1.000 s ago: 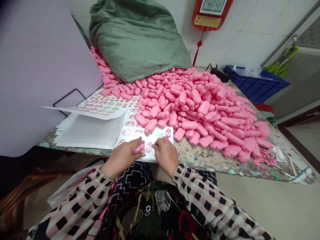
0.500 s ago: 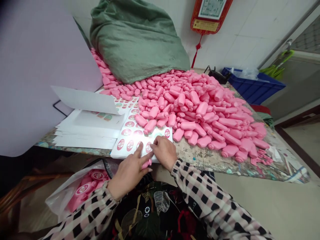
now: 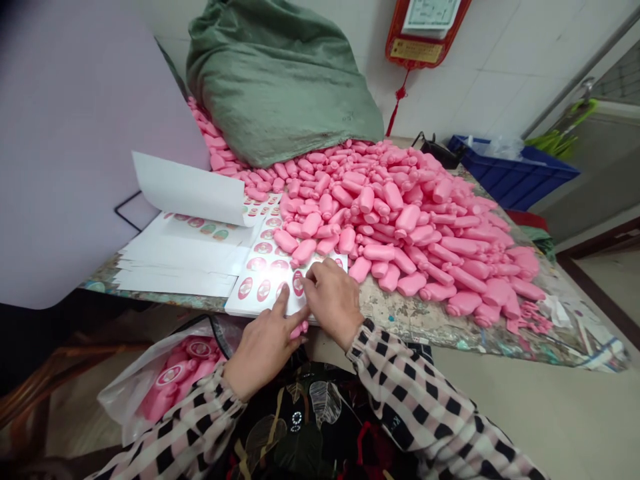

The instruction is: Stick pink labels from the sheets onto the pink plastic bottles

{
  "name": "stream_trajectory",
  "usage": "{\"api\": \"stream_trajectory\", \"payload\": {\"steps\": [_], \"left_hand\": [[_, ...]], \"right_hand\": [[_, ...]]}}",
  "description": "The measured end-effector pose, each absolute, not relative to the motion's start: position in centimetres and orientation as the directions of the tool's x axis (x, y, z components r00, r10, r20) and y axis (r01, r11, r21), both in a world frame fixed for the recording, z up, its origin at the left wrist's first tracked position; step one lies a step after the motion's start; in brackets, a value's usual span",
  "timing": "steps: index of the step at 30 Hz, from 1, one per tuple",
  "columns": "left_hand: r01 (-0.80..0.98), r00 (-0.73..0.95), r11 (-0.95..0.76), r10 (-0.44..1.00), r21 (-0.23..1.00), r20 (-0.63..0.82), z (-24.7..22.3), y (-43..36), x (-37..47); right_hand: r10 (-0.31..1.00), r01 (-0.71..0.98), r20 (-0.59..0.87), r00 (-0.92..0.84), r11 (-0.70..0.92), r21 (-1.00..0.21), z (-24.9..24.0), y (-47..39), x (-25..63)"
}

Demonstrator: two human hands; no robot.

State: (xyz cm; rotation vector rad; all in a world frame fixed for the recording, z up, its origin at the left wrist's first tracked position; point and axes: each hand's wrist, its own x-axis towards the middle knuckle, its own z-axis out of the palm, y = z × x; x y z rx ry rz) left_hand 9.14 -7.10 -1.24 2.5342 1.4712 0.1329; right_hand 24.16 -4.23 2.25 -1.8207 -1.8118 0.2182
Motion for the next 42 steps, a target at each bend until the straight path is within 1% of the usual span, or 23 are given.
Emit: {"api": "stream_trajectory", "payload": {"steps": [2, 3, 4, 6, 7, 8, 9, 10, 11, 12, 13, 14, 15, 16, 18, 21, 26, 29, 33, 42], "left_hand": [[0.830, 0.497, -0.474, 0.868, 0.294, -0.006, -1.4, -7.2, 8.9], [0.812, 0.494, -0.465, 0.869, 0.353, 0.009, -1.4, -7.3, 8.7], [0.781, 0.490, -0.453, 0.871, 0.429, 0.028, -1.4, -7.5, 8.4], [0.676, 0.445, -0.385, 0.893, 0.629, 0.069, -1.0, -7.8, 8.1], [0.595, 0.395, -0.307, 0.917, 0.743, 0.062, -0.7, -8.0, 8.0], [0.483, 0.339, -0.190, 0.941, 0.855, 0.017, -0.3, -8.0, 8.0], [0.332, 0.293, -0.040, 0.954, 0.942, -0.063, 0.1, -8.0, 8.0], [0.144, 0.272, 0.126, 0.949, 0.982, -0.162, 0.6, -7.8, 8.2], [-0.061, 0.283, 0.285, 0.924, 0.957, -0.257, 1.0, -7.5, 8.5], [-0.252, 0.323, 0.410, 0.889, 0.877, -0.323, 1.5, -7.1, 8.8], [-0.407, 0.368, 0.493, 0.859, 0.769, -0.355, 1.8, -6.7, 9.2], [-0.517, 0.402, 0.537, 0.840, 0.667, -0.366, 2.1, -6.2, 9.5], [-0.583, 0.424, 0.560, 0.828, 0.588, -0.368, 2.4, -5.7, 9.9], [-0.619, 0.437, 0.571, 0.821, 0.539, -0.368, 2.6, -5.3, 10.3], [-0.643, 0.444, 0.574, 0.819, 0.507, -0.364, 2.9, -4.7, 10.9], [-0.636, 0.454, 0.572, 0.820, 0.518, -0.348, 3.0, -4.5, 11.6], [-0.602, 0.450, 0.582, 0.813, 0.546, -0.371, 3.0, -4.7, 12.2], [-0.612, 0.457, 0.574, 0.818, 0.544, -0.348, 2.8, -4.7, 12.2], [-0.630, 0.470, 0.561, 0.826, 0.537, -0.311, 2.5, -4.7, 12.1], [-0.635, 0.455, 0.553, 0.832, 0.539, -0.318, 2.4, -4.7, 12.3]], "right_hand": [[0.960, 0.814, 0.255, 0.115, 0.056, -0.578, 2.4, -4.3, 24.9], [0.961, 0.777, 0.239, 0.136, 0.046, -0.628, 2.4, -4.3, 25.4], [0.962, 0.733, 0.222, 0.158, 0.036, -0.679, 2.3, -4.4, 25.9], [0.961, 0.619, 0.188, 0.202, 0.024, -0.785, 2.1, -4.6, 26.7], [0.961, 0.547, 0.170, 0.219, 0.023, -0.837, 2.0, -4.8, 26.9], [0.962, 0.469, 0.150, 0.230, 0.026, -0.883, 2.2, -5.0, 27.1], [0.964, 0.390, 0.129, 0.233, 0.029, -0.920, 2.4, -5.2, 27.1], [0.967, 0.320, 0.105, 0.231, 0.027, -0.947, 2.7, -5.5, 26.9], [0.971, 0.264, 0.084, 0.226, 0.022, -0.964, 3.1, -5.8, 26.7], [0.973, 0.227, 0.067, 0.219, 0.016, -0.974, 3.5, -6.0, 26.4], [0.975, 0.209, 0.060, 0.215, 0.014, -0.978, 3.9, -6.3, 26.1], [0.975, 0.209, 0.064, 0.212, 0.019, -0.978, 4.2, -6.6, 25.8], [0.975, 0.220, 0.078, 0.209, 0.031, -0.975, 4.4, -6.9, 25.5], [0.974, 0.239, 0.098, 0.203, 0.048, -0.970, 4.5, -7.1, 25.3], [0.974, 0.283, 0.136, 0.183, 0.081, -0.956, 4.5, -7.4, 25.1], [0.977, 0.331, 0.156, 0.146, 0.100, -0.938, 4.1, -7.7, 25.2], [0.975, 0.351, 0.190, 0.119, 0.138, -0.926, 3.6, -7.6, 25.4], [0.972, 0.356, 0.207, 0.108, 0.157, -0.921, 3.5, -7.5, 25.4], [0.975, 0.367, 0.200, 0.101, 0.150, -0.918, 3.4, -7.4, 25.3], [0.985, 0.349, 0.150, 0.089, 0.111, -0.931, 2.9, -7.4, 25.3]]}}
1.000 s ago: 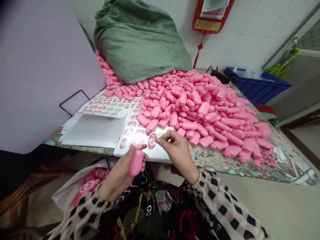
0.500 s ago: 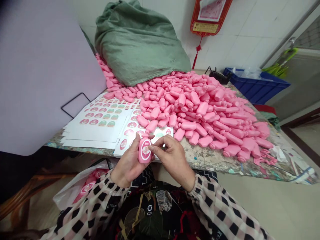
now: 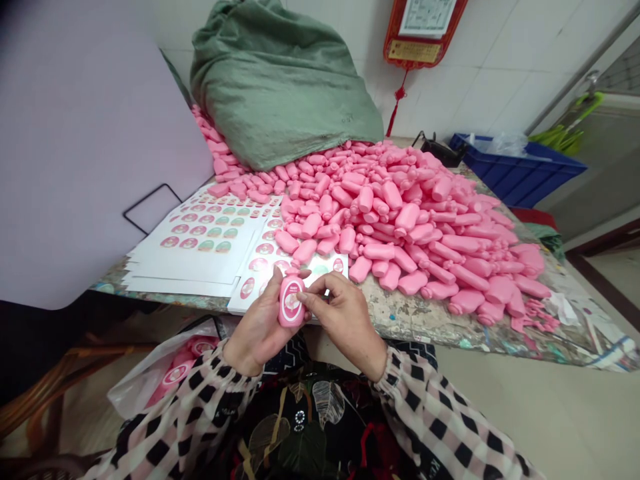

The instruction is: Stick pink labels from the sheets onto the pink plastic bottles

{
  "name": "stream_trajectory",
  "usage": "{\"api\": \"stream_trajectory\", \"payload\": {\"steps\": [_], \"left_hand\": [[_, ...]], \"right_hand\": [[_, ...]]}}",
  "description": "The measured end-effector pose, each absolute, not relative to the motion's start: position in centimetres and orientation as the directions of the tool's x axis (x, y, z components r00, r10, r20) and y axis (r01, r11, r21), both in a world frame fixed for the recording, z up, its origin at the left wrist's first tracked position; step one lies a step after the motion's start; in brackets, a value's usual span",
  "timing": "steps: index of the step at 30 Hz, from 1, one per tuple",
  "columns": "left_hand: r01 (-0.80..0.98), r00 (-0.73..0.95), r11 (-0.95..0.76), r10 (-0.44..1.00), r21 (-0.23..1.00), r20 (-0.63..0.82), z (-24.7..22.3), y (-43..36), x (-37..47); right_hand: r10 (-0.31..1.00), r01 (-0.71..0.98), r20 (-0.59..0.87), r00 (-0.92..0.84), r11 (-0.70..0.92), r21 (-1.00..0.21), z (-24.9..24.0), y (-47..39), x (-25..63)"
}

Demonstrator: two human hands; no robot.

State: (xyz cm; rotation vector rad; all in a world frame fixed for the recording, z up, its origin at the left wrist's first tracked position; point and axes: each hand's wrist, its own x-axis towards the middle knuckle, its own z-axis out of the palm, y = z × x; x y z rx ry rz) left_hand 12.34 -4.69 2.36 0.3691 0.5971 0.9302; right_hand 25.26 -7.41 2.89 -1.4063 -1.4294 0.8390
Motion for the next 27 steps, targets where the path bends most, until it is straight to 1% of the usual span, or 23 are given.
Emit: {"api": "stream_trajectory", "payload": {"steps": [3, 5, 7, 9, 12, 14, 15, 17, 20, 23, 27], "left_hand": [[-0.626, 0.475, 0.558, 0.827, 0.545, -0.301, 2.4, -4.8, 12.4], [-0.607, 0.477, 0.548, 0.830, 0.576, -0.287, 2.5, -4.9, 12.3], [-0.561, 0.464, 0.523, 0.840, 0.642, -0.280, 2.7, -5.0, 12.1], [-0.478, 0.451, 0.488, 0.850, 0.730, -0.273, 2.8, -5.1, 11.9], [-0.310, 0.425, 0.412, 0.866, 0.857, -0.262, 2.5, -5.4, 11.7], [-0.233, 0.411, 0.370, 0.876, 0.899, -0.254, 2.3, -5.5, 11.7], [-0.227, 0.411, 0.366, 0.876, 0.902, -0.252, 2.2, -5.6, 11.7], [-0.274, 0.416, 0.383, 0.874, 0.882, -0.251, 2.2, -5.6, 11.5], [-0.378, 0.389, 0.402, 0.887, 0.834, -0.251, 2.4, -5.3, 10.8], [-0.435, 0.409, 0.456, 0.868, 0.776, -0.281, 2.5, -5.1, 10.4], [-0.457, 0.548, 0.604, 0.770, 0.653, -0.328, 2.0, -5.4, 11.1]], "right_hand": [[0.988, 0.323, 0.129, 0.085, 0.095, -0.942, 2.8, -7.3, 25.3], [0.989, 0.322, 0.122, 0.078, 0.091, -0.942, 2.7, -7.3, 25.4], [0.989, 0.355, 0.130, 0.071, 0.097, -0.930, 2.7, -7.2, 25.5], [0.989, 0.414, 0.138, 0.043, 0.108, -0.904, 2.7, -7.3, 25.6], [0.994, 0.497, 0.105, -0.042, 0.112, -0.861, 2.9, -7.6, 25.8], [0.993, 0.538, 0.076, -0.096, 0.116, -0.835, 3.1, -7.7, 26.1], [0.991, 0.561, 0.074, -0.109, 0.123, -0.819, 3.2, -7.7, 26.4], [0.992, 0.618, 0.095, -0.082, 0.126, -0.776, 3.2, -7.6, 27.2], [0.992, 0.646, 0.119, 0.044, 0.062, -0.761, 2.9, -7.0, 28.8], [0.985, 0.542, 0.103, 0.139, 0.011, -0.840, 2.6, -6.5, 29.2], [0.984, 0.351, 0.012, 0.176, -0.051, -0.935, 1.9, -6.9, 26.6]]}}
